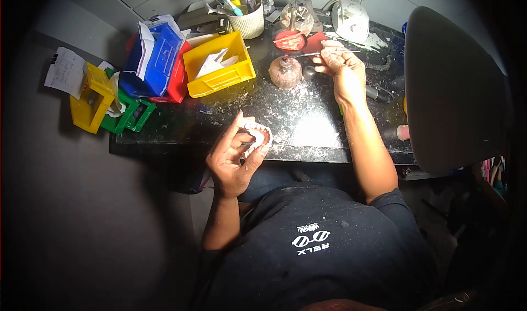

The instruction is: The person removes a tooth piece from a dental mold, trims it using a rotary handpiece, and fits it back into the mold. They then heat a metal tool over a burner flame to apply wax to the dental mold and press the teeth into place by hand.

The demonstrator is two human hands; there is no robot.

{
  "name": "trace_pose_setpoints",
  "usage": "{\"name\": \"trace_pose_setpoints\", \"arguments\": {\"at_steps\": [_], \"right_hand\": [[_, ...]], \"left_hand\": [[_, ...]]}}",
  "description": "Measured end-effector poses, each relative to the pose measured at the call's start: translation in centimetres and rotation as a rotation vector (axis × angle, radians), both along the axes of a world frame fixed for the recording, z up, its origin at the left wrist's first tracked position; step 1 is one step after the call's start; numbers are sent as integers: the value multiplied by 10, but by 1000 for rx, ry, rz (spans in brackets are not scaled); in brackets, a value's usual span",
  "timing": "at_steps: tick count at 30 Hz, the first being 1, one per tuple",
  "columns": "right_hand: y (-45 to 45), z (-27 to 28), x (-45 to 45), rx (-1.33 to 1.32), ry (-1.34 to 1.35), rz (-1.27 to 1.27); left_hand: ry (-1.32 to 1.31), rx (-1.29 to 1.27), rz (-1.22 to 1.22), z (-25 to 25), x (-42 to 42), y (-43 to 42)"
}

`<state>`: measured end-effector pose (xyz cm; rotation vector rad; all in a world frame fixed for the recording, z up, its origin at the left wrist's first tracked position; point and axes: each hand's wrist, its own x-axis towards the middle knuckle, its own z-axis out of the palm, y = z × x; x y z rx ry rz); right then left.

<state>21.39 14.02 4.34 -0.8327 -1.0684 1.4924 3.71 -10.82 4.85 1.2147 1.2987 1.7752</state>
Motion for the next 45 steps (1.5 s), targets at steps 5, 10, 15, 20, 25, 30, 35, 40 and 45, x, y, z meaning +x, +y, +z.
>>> {"name": "trace_pose_setpoints", "arguments": {"at_steps": [5,10,15,20,25,30,35,40,45], "right_hand": [[-2,3,-1,17,0,-12],[-3,5,-1,25,-45,-22],[-3,5,-1,33,-32,-17],[-1,2,-1,27,-29,-4],[-1,2,-2,24,-20,-11],[-2,4,-2,28,-24,0],[-1,2,-2,31,-30,3],[-1,2,-2,30,-24,-1],[0,2,-1,34,-25,7]], "left_hand": [[-12,-11,-6,3,1,0],[24,9,8,4,0,0],[21,3,9,7,1,-1],[28,0,4,5,0,-1],[24,6,-4,3,-1,-1],[12,-6,-11,4,-2,-2],[4,2,-2,5,-1,-1],[39,9,1,4,-3,-1],[8,-9,-2,4,-3,-2]]}}
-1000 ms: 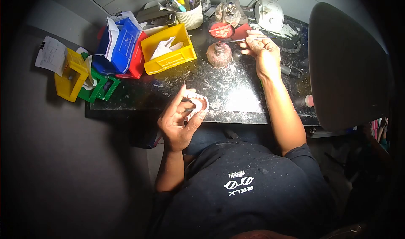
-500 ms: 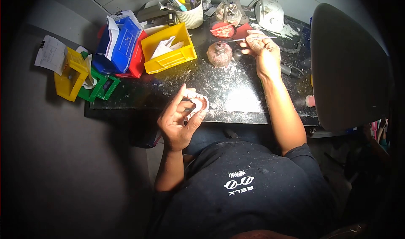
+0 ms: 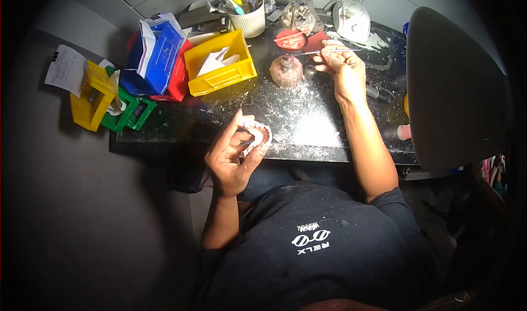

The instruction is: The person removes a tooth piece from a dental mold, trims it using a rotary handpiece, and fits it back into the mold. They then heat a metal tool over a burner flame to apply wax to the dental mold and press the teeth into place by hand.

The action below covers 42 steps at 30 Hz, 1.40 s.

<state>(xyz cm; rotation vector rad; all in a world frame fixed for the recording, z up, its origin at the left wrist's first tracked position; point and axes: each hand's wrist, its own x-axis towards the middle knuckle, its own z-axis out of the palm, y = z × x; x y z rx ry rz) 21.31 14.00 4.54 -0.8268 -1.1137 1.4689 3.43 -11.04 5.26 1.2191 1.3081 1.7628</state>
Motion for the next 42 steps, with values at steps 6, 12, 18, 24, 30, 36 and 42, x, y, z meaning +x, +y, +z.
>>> {"name": "trace_pose_setpoints", "arguments": {"at_steps": [6,12,18,24,30,36,42], "right_hand": [[-5,5,3,-15,19,13],[-38,23,12,4,-4,104],[-74,41,9,23,7,210],[-95,58,6,38,11,299],[-110,71,3,48,-4,332],[-118,78,0,93,-12,329],[-122,85,-5,117,-38,283]], "left_hand": [[-5,-4,-6,1,0,0],[-40,-5,-27,0,-1,2],[-39,9,-30,-3,0,4],[-21,37,-53,-4,-7,4],[-141,71,-104,-3,-8,-1],[-182,98,-136,0,-8,-1],[-199,105,-128,-1,-8,-3]]}}
